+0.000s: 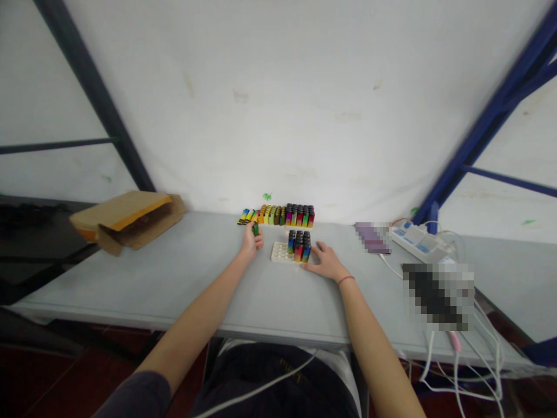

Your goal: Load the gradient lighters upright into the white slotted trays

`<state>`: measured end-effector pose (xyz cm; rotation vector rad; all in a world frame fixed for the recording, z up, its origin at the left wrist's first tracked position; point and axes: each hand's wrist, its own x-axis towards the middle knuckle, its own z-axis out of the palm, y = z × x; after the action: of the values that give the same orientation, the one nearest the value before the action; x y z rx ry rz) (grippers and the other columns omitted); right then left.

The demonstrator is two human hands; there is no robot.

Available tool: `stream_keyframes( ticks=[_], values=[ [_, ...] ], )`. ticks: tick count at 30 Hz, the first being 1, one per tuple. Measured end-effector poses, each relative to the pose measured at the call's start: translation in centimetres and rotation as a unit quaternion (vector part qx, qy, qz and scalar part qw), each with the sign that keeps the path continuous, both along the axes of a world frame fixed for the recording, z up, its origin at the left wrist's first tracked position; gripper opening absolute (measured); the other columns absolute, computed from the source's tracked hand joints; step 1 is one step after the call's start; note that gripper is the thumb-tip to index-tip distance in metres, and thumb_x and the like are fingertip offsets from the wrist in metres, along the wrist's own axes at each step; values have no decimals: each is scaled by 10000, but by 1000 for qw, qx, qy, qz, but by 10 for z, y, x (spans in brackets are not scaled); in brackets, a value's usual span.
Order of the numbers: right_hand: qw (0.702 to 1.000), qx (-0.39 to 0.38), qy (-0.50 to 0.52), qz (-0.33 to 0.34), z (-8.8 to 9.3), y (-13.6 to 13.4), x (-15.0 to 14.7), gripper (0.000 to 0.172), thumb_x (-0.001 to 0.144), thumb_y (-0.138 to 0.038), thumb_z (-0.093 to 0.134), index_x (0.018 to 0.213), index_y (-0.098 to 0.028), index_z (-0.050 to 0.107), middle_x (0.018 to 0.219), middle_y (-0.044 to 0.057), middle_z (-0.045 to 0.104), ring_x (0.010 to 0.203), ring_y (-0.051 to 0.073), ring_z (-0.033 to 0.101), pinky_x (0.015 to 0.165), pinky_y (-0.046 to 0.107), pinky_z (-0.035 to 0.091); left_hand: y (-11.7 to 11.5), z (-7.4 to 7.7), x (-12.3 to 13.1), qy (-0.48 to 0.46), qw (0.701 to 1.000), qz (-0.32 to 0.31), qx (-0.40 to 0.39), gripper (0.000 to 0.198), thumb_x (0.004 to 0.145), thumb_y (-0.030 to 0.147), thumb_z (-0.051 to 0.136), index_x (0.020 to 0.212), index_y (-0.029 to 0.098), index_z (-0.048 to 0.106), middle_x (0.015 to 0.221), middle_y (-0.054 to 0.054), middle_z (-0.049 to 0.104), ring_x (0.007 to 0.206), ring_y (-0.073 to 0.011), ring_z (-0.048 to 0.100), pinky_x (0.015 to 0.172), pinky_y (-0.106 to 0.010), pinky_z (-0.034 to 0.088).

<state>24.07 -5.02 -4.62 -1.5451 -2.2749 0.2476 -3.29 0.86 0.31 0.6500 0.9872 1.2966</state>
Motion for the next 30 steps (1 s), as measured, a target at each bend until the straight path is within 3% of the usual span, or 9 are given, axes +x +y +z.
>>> stream_keyframes(
  ticks=[4,9,18,24,30],
  values=[
    [1000,-2,-2,-1,-1,1,1,731,805,-681,641,1382,-236,583,1500,156,482,1355,377,477,1130,538,384,3,3,-1,-25,999,37,-4,383,916,444,311,597,236,351,362,92,188,281,-75,145,319,-194,119],
    [1000,-13,-21,-13,-2,1,0,784,816,-680,622,1394,-154,567,1542,209,417,1385,387,444,1153,523,361,4,1,1,-13,998,68,-1,348,909,390,312,602,232,359,353,89,226,270,-71,172,316,-190,117],
    [1000,3,-16,-3,-4,2,0,762,818,-685,616,1400,-196,567,1516,180,461,1364,381,467,1131,529,387,3,-3,2,-3,997,80,16,387,880,499,377,608,224,385,368,104,257,280,-55,175,321,-173,146],
    [1000,-7,-25,-9,-2,1,0,792,816,-683,619,1401,-152,563,1530,207,431,1382,385,449,1149,518,375,2,-1,0,-10,997,75,12,405,920,447,296,591,227,381,367,96,241,276,-65,181,319,-187,138],
    [999,-14,-29,-13,-3,2,1,809,816,-685,617,1398,-127,564,1531,222,423,1391,386,439,1158,518,364,5,-4,4,0,994,107,-1,364,892,425,339,586,232,371,365,93,249,276,-71,211,324,-196,137]
  ],
)
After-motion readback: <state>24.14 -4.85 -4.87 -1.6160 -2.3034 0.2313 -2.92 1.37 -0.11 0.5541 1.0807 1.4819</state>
